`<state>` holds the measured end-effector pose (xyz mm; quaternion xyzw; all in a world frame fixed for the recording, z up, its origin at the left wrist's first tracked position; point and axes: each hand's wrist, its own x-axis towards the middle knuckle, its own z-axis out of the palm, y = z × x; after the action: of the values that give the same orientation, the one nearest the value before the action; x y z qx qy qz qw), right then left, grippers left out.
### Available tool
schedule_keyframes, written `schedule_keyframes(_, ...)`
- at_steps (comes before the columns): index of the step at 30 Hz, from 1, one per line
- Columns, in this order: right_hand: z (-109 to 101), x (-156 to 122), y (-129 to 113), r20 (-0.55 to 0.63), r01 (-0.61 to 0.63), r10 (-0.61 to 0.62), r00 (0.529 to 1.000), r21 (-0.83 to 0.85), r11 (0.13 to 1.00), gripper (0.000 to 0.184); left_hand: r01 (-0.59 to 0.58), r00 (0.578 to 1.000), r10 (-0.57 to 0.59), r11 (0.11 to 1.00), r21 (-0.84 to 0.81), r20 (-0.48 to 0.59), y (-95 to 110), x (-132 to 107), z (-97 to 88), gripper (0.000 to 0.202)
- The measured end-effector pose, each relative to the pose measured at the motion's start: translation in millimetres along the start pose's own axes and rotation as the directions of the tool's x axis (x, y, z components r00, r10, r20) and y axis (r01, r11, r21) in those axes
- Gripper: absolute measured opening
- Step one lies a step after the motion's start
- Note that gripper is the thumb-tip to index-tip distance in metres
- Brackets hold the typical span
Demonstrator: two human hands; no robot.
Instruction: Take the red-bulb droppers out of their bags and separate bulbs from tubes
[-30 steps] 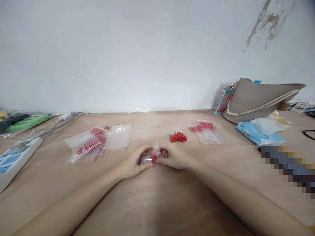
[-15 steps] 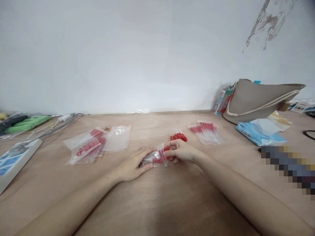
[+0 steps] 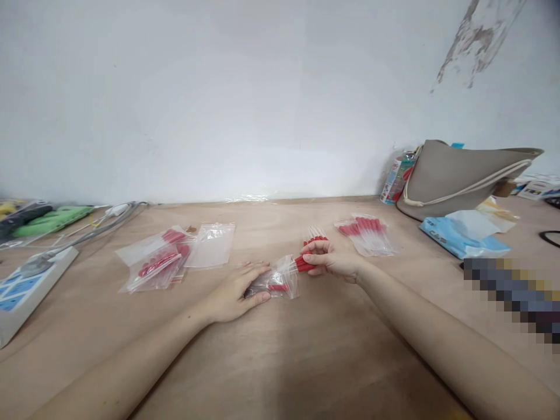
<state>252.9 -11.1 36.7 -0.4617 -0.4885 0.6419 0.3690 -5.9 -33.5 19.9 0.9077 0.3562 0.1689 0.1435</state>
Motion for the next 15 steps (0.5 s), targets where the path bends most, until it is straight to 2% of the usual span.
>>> schedule_keyframes(3,-13.0,-10.3,-18.7,0.047,0.068,-0.062,0.997,-0.122,0.99,0.024,0.015,1.0,-0.015,1.0,-0.003,0.014,-0.2,0.3,-0.4,0.052)
schedule_keyframes(6,-35.0,-26.6,-49.0,0.09,0.193,-0.173,0.981,-0.311,0.931,0.027,0.03,0.999,-0.03,1.0,0.001,0.019,-0.1,0.1,-0.9,0.052)
schedule_keyframes(8,-45.0,-31.8,-63.6,-0.064,0.283,-0.333,0.941,-0.393,0.875,0.029,0.032,0.999,-0.032,0.999,0.002,0.017,0.0,0.0,-1.2,0.052)
schedule_keyframes(10,-45.3,-26.6,-66.0,-0.179,0.38,-0.511,0.841,-0.477,0.793,0.027,0.032,0.999,-0.032,0.999,0.001,0.021,0.3,0.0,-1.6,0.053)
schedule_keyframes(11,-41.5,-19.9,-62.0,-0.199,0.423,-0.603,0.773,-0.547,0.723,0.024,0.032,0.999,-0.032,0.999,0.0,0.027,0.4,-0.1,-1.9,0.053)
schedule_keyframes(12,-35.6,-11.4,-55.2,-0.184,0.456,-0.701,0.689,-0.642,0.617,0.019,0.031,0.999,-0.031,1.0,0.001,0.033,0.5,-0.2,-2.3,0.054)
schedule_keyframes(13,-28.2,-1.7,-46.3,-0.126,0.465,-0.779,0.614,-0.74,0.486,0.016,0.027,0.999,-0.027,1.0,0.002,0.037,0.5,-0.4,-2.7,0.054)
schedule_keyframes(14,-20.1,8.1,-36.4,-0.036,0.451,-0.817,0.576,-0.819,0.354,0.014,0.021,0.999,-0.021,1.0,0.003,0.041,0.4,-0.8,-3.1,0.054)
schedule_keyframes(15,-11.9,17.2,-26.5,0.05,0.416,-0.818,0.572,-0.878,0.238,0.015,0.016,0.999,-0.016,1.0,0.004,0.043,0.3,-1.3,-3.5,0.053)
